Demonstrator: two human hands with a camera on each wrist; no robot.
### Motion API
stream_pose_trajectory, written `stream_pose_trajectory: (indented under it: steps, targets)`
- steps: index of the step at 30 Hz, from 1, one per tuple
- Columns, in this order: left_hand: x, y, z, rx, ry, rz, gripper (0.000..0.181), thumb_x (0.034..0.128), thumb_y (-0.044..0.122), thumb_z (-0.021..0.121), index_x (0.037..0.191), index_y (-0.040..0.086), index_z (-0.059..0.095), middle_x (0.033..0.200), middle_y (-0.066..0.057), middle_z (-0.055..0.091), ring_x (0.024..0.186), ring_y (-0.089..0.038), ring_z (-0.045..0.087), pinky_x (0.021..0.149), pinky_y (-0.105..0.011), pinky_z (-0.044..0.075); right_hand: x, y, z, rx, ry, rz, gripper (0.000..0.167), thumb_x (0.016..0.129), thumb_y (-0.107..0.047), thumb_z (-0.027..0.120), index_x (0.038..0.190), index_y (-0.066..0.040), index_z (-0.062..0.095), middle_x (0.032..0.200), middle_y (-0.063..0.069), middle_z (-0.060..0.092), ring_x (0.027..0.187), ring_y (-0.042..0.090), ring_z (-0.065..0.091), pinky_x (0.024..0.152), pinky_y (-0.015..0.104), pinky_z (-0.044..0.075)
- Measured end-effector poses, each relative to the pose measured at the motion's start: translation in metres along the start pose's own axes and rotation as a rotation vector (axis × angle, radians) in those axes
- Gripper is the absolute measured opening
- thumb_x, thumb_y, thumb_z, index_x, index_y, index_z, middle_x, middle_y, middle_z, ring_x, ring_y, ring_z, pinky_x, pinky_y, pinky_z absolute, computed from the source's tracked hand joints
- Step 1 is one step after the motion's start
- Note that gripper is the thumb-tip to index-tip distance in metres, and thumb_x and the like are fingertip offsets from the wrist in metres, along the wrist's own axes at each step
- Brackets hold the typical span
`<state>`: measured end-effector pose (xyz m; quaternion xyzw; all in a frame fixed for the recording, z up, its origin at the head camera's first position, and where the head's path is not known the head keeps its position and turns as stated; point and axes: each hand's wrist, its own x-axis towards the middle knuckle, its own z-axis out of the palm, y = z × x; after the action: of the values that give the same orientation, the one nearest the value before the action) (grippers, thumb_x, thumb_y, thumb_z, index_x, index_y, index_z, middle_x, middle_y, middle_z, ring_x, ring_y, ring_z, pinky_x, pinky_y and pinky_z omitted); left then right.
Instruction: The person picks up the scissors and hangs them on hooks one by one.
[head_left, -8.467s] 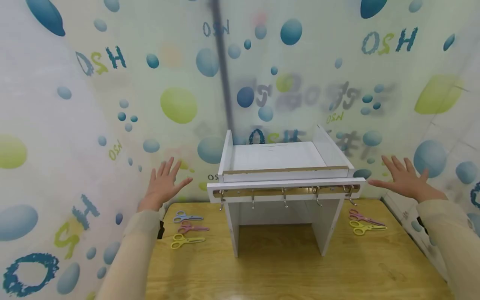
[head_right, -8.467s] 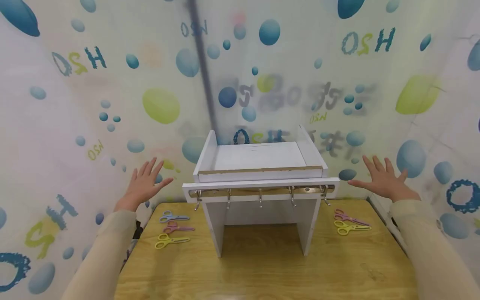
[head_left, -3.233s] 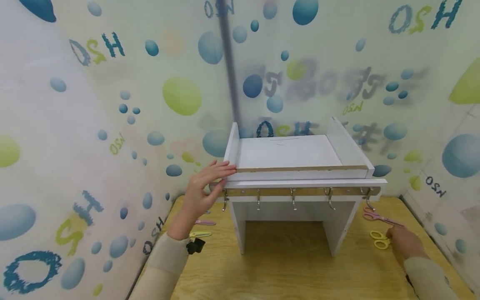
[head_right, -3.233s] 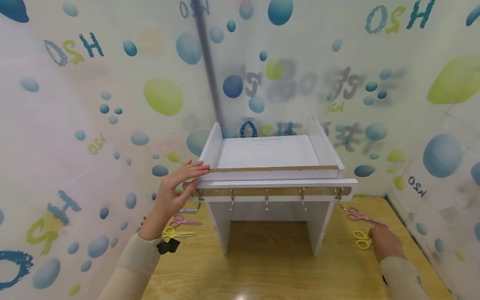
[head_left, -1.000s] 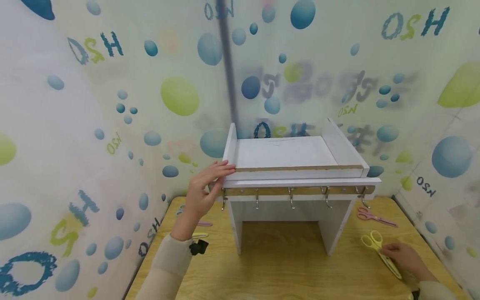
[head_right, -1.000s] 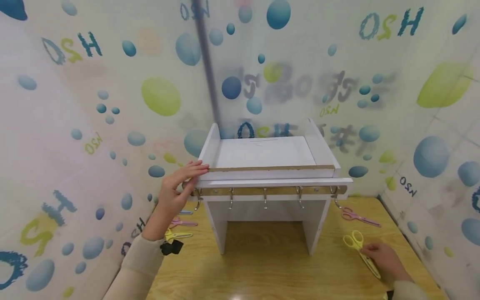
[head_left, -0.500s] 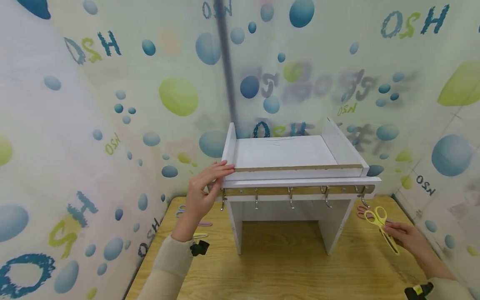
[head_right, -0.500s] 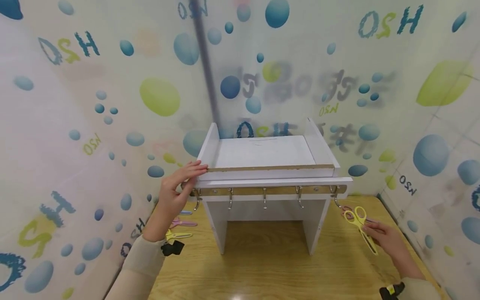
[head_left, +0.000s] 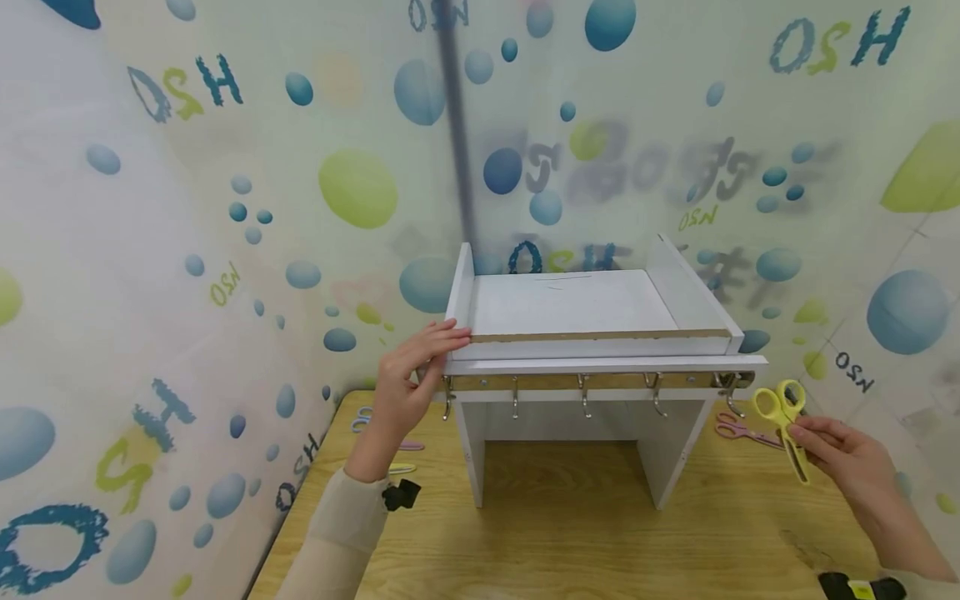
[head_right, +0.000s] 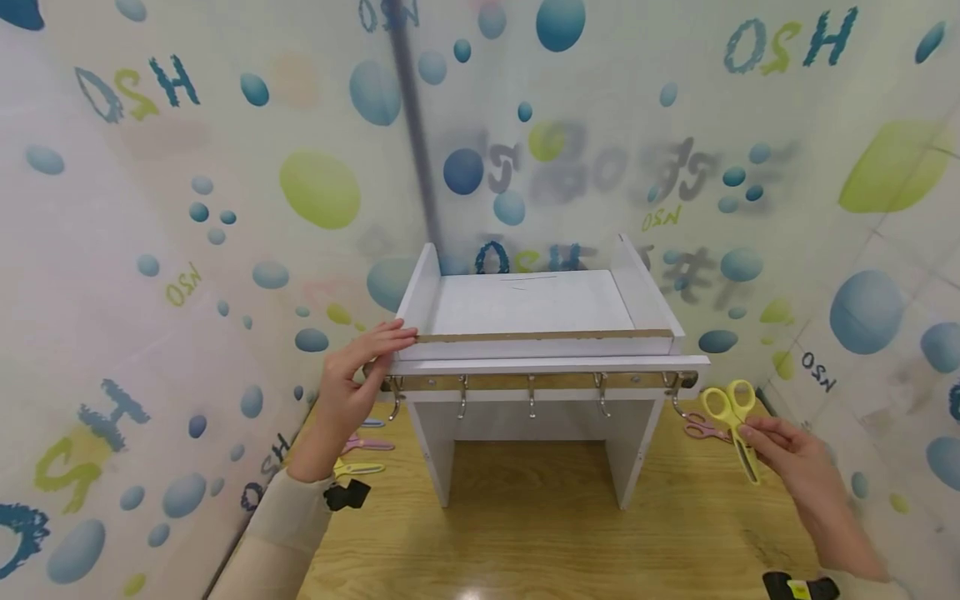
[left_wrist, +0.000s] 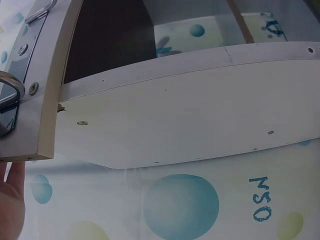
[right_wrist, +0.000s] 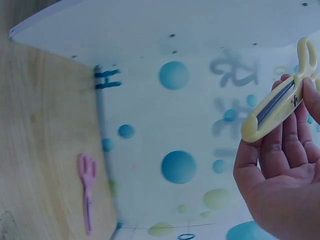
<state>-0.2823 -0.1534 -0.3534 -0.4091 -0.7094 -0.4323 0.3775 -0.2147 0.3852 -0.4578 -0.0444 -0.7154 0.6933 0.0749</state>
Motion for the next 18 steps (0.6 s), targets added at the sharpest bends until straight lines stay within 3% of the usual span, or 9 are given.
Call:
stream_pose_trajectory:
  steps: [6,10,12,18]
  targets:
    - [0.000,0.001,0.001,0.009,-0.002,-0.001,0.030,0.0942,-0.009,0.056,0.112,0.005,0.075,0.116,-0.013,0.074,0.123,-0.027,0.064,0.113,-0.037,0.045,-0.015,-0.020,0.005,0.101,0.021,-0.124,0.019,0.097,-0.005,0.062,0.092,-0.021,0.072,0.084,-0.015,0.075,0.077,-0.004,0.070,0.063,0.011,0.054]
    - [-0.001,0.002,0.001,0.020,-0.002,-0.007,0.031,0.0945,-0.010,0.055,0.113,0.006,0.074,0.118,-0.012,0.074,0.126,-0.024,0.063,0.110,-0.032,0.047,-0.024,-0.033,0.008,0.169,0.006,-0.158,0.018,0.097,-0.002,0.061,0.094,-0.017,0.072,0.086,-0.012,0.075,0.079,-0.001,0.071,0.063,0.012,0.055]
    - [-0.001,0.002,0.002,0.026,0.004,-0.006,0.032,0.0946,-0.010,0.055,0.114,0.006,0.074,0.118,-0.012,0.074,0.126,-0.023,0.062,0.108,-0.029,0.049,-0.027,-0.039,0.012,0.150,-0.003,-0.171,0.018,0.097,-0.002,0.061,0.096,-0.017,0.072,0.087,-0.012,0.075,0.078,-0.002,0.070,0.063,0.011,0.054]
    - [-0.003,-0.001,0.004,0.035,0.032,0.026,0.033,0.0923,-0.014,0.054,0.112,0.004,0.074,0.117,-0.015,0.073,0.125,-0.028,0.063,0.080,-0.019,0.054,-0.034,-0.050,0.028,0.066,-0.067,-0.218,0.024,0.097,0.004,0.057,0.099,-0.015,0.072,0.088,-0.012,0.074,0.079,0.000,0.065,0.067,0.010,0.051]
